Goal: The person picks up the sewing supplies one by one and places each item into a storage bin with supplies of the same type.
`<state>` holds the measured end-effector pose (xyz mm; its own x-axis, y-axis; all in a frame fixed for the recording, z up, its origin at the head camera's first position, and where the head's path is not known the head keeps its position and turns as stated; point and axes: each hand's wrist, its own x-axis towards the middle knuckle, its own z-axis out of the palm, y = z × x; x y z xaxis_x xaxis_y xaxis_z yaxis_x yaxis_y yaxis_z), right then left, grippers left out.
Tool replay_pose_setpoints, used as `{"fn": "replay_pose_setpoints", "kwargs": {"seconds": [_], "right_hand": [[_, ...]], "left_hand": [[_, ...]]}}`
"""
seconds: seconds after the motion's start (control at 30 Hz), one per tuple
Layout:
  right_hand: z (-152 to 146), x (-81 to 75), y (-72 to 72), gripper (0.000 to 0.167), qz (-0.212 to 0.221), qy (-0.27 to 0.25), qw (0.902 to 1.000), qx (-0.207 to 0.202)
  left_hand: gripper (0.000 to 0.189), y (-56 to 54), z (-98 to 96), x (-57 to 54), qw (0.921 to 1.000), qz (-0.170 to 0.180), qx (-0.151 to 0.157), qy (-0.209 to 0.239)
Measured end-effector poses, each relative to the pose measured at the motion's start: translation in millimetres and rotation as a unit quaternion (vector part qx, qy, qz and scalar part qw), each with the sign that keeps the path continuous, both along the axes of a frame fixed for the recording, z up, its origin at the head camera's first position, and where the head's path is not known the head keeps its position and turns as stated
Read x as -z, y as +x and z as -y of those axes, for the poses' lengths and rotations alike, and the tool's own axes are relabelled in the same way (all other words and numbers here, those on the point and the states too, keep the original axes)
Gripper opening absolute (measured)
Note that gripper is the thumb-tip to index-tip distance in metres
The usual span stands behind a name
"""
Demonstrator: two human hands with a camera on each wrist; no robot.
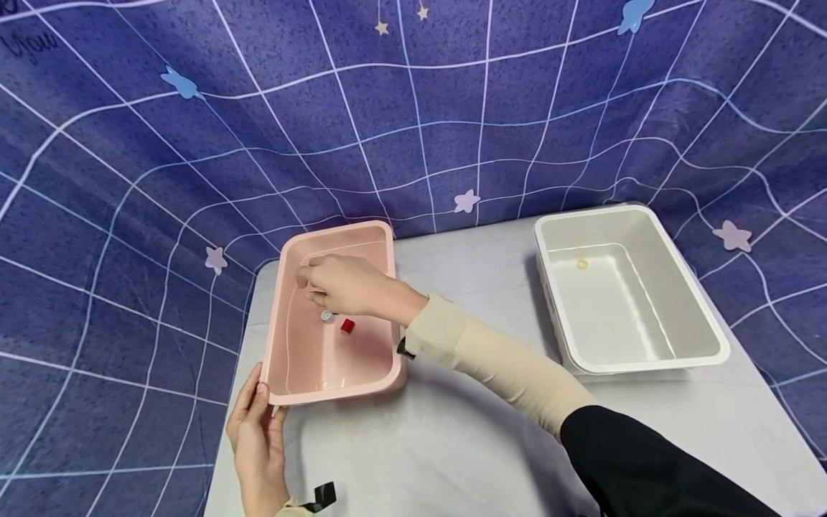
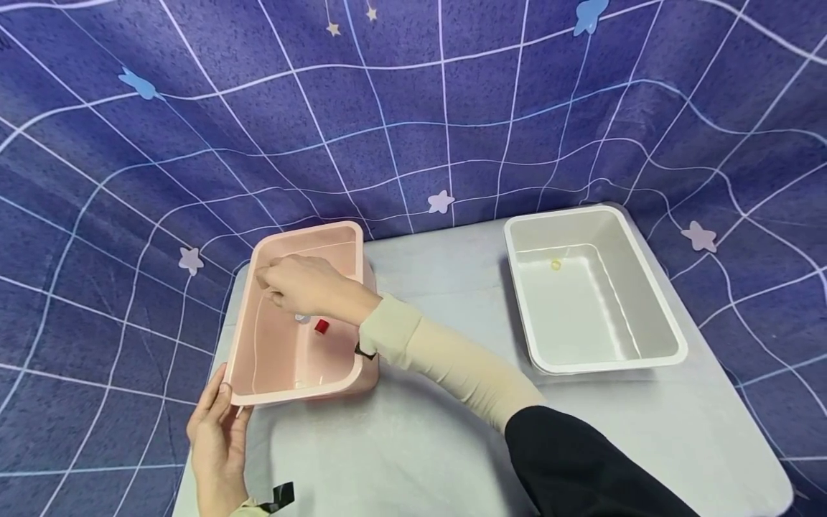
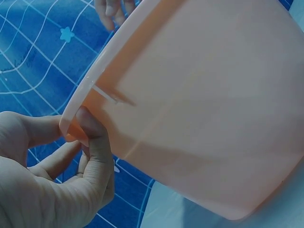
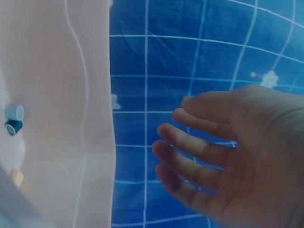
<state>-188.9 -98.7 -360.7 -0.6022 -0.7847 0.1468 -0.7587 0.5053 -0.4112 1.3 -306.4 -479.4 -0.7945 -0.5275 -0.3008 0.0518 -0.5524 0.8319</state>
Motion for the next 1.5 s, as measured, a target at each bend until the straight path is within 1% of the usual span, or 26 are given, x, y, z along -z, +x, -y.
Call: {"fn": "replay_pose_setpoints", "kwargs": {"seconds": [0.13,0.37,0.6,0.77,0.9,1.07,1.27,1.5], "right_hand": [[-14.7,-1.7,4.0,0.023,-0.003,-0.013,0.9998,0.013],[-39.3,-3.4,14.9,0.025,0.012,-0.031,0.9991,0.027],[-67.0,2.3,27.8,0.025,0.029,-0.043,0.9974,0.05],[-88.3,9.8,34.7,0.025,0.043,-0.062,0.9953,0.06],[-107.0,14.4,42.4,0.025,0.046,-0.073,0.9933,0.078],[-127.8,19.9,52.9,0.026,0.054,-0.084,0.9895,0.105],[-157.1,29.4,65.0,0.03,0.058,-0.102,0.9838,0.136],[-197.1,35.5,76.8,0.031,0.061,-0.106,0.9719,0.201]], "left_hand": [[0.049,1.1,0.0,-0.2,1.0,0.0,-0.004,0.004],[0.049,1.5,0.4,-0.3,1.0,0.003,-0.006,-0.001],[0.049,-1.2,0.1,0.7,1.0,-0.001,-0.008,0.002],[0.05,-2.5,-1.1,1.6,0.9997,-0.004,-0.008,-0.025],[0.05,-2.8,-2.8,1.7,0.9986,-0.001,-0.006,-0.053],[0.05,-2.1,-3.7,-0.8,0.9976,0.008,-0.01,-0.069],[0.052,-1.5,-4.1,-1.4,0.9978,0.01,-0.008,-0.065],[0.053,-0.4,-4.0,0.1,0.9981,0.007,-0.011,-0.061]]}}
